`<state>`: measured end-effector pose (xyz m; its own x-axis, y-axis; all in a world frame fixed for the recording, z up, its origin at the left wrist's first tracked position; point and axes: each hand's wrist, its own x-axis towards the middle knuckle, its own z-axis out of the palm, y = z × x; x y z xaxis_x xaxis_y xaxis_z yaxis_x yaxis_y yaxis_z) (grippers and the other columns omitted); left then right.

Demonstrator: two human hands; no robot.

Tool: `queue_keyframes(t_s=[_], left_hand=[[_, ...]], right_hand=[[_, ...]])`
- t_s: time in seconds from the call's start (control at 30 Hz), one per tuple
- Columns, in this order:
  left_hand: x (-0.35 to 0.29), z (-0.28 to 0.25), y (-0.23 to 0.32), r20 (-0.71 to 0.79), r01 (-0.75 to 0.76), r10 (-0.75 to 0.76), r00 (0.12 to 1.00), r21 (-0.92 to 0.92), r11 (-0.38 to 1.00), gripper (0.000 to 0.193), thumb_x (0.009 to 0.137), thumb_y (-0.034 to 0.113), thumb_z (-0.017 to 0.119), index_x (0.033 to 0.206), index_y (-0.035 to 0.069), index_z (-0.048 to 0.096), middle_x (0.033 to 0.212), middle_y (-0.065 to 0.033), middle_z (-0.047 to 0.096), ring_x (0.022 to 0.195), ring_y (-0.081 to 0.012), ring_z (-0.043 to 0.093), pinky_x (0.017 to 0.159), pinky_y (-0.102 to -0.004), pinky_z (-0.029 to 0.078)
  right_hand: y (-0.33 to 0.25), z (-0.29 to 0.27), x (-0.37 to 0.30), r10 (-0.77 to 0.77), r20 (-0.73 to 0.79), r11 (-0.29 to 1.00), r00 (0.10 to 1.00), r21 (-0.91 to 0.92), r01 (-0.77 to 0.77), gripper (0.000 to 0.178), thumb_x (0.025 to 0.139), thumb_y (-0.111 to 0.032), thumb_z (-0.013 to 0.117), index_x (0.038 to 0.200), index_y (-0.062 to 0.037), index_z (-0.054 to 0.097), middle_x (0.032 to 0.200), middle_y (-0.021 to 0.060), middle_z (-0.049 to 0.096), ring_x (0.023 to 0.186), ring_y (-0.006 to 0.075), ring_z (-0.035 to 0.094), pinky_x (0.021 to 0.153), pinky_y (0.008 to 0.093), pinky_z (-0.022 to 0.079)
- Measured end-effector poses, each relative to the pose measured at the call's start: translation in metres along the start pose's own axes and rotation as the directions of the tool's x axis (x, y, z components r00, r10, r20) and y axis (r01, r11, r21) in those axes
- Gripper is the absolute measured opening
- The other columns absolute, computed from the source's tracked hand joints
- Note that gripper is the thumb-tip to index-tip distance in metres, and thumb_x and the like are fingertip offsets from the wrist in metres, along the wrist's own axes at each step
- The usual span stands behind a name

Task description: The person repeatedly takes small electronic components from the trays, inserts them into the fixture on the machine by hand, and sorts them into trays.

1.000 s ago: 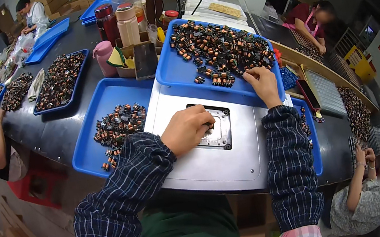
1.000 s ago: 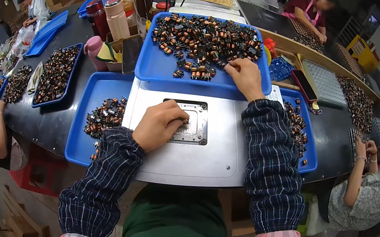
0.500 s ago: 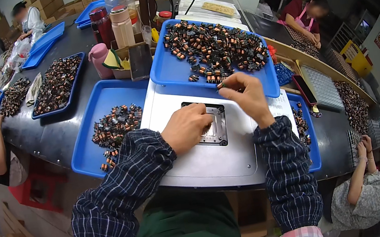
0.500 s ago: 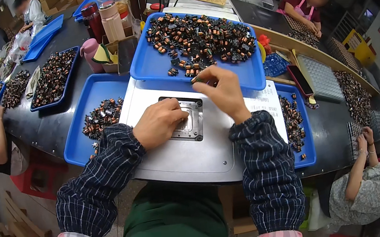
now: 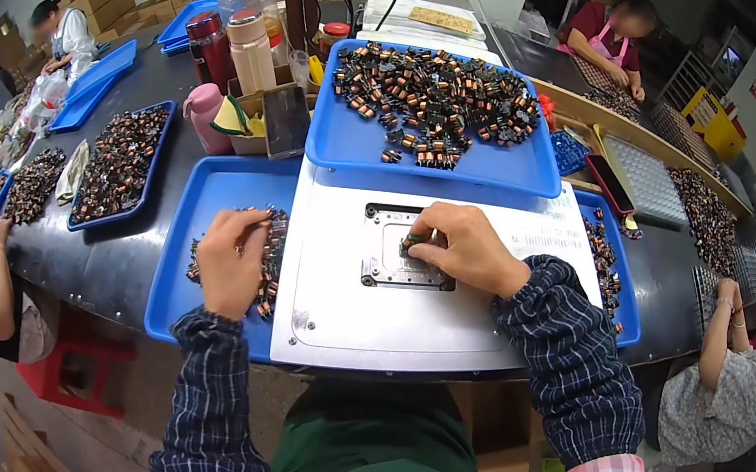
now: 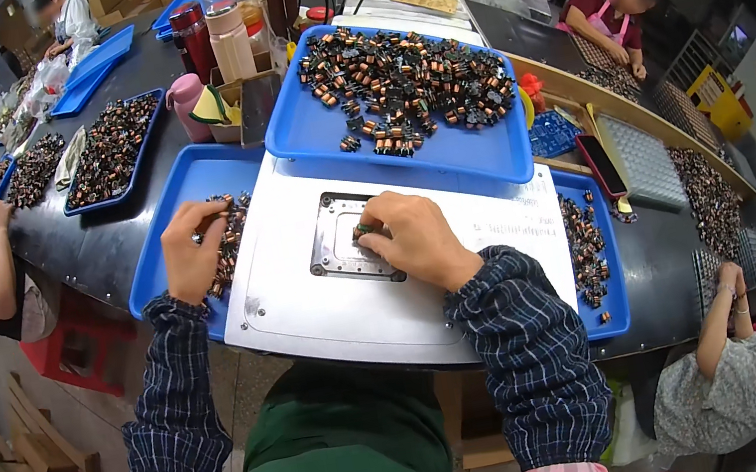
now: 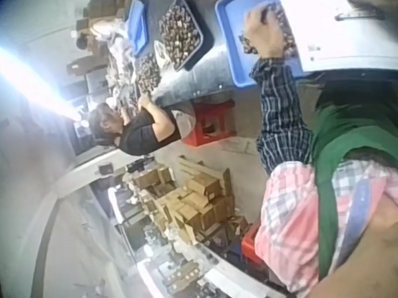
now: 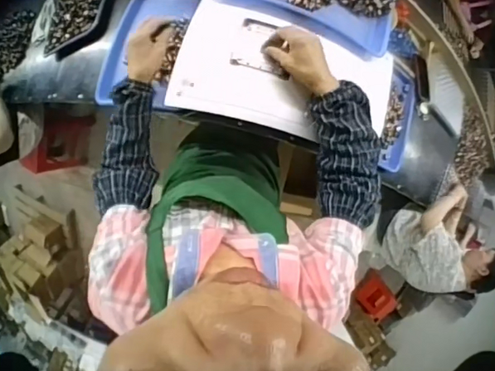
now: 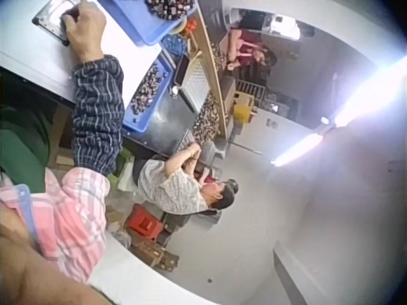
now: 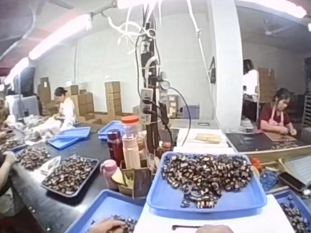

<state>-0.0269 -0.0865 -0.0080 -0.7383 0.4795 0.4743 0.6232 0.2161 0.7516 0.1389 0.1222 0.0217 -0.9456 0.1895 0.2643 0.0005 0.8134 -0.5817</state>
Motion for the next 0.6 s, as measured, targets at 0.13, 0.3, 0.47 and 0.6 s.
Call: queue_keyframes(t_s=[0.13,0.3,0.47,0.6], left_hand=[[0.003,-0.005,-0.022,0.017,-0.088,0.086,0.996,0.196,0.977,0.013,0.068,0.002,0.06,0.08,0.002,0.061,0.083,-0.0116,0.057,0.082,-0.0273,0.054,0.073,-0.034,0.043],[0.047,0.037,0.012,0.095,-0.344,0.335,0.937,0.096,0.934,0.015,0.068,0.005,0.061,0.083,0.003,0.061,0.084,-0.0114,0.056,0.081,-0.0267,0.053,0.074,-0.0343,0.042],[0.08,0.101,0.032,0.268,-0.26,0.238,0.934,0.05,0.964,0.019,0.073,0.015,0.061,0.088,0.003,0.062,0.081,-0.0119,0.054,0.08,-0.0264,0.053,0.071,-0.0334,0.043],[0.092,0.116,0.043,0.359,-0.19,0.068,0.931,0.318,0.929,0.024,0.071,0.026,0.063,0.078,0.004,0.065,0.081,-0.0118,0.054,0.081,-0.0259,0.054,0.07,-0.0337,0.043]], right_hand=[[-0.001,0.005,0.002,-0.06,-0.005,0.995,0.998,-0.086,0.06,0.013,0.065,-0.005,0.066,0.076,-0.0011,0.06,0.072,0.0098,0.057,0.06,0.0223,0.054,0.055,0.0294,0.043],[0.004,0.005,0.003,-0.072,-0.006,0.994,0.997,-0.08,0.071,0.014,0.066,-0.007,0.067,0.077,-0.0013,0.06,0.071,0.0078,0.057,0.06,0.019,0.054,0.055,0.0279,0.043],[0.008,-0.019,0.009,0.262,0.036,0.768,0.965,0.598,-0.23,0.016,0.071,-0.009,0.064,0.083,0.0002,0.06,0.066,0.0021,0.057,0.053,0.0054,0.047,0.044,0.0189,0.036],[0.032,-0.045,0.009,0.405,-0.115,0.287,0.907,0.958,-0.007,0.008,0.078,-0.008,0.055,0.083,-0.0024,0.055,0.069,0.0042,0.054,0.049,0.007,0.045,0.038,0.0179,0.031]])
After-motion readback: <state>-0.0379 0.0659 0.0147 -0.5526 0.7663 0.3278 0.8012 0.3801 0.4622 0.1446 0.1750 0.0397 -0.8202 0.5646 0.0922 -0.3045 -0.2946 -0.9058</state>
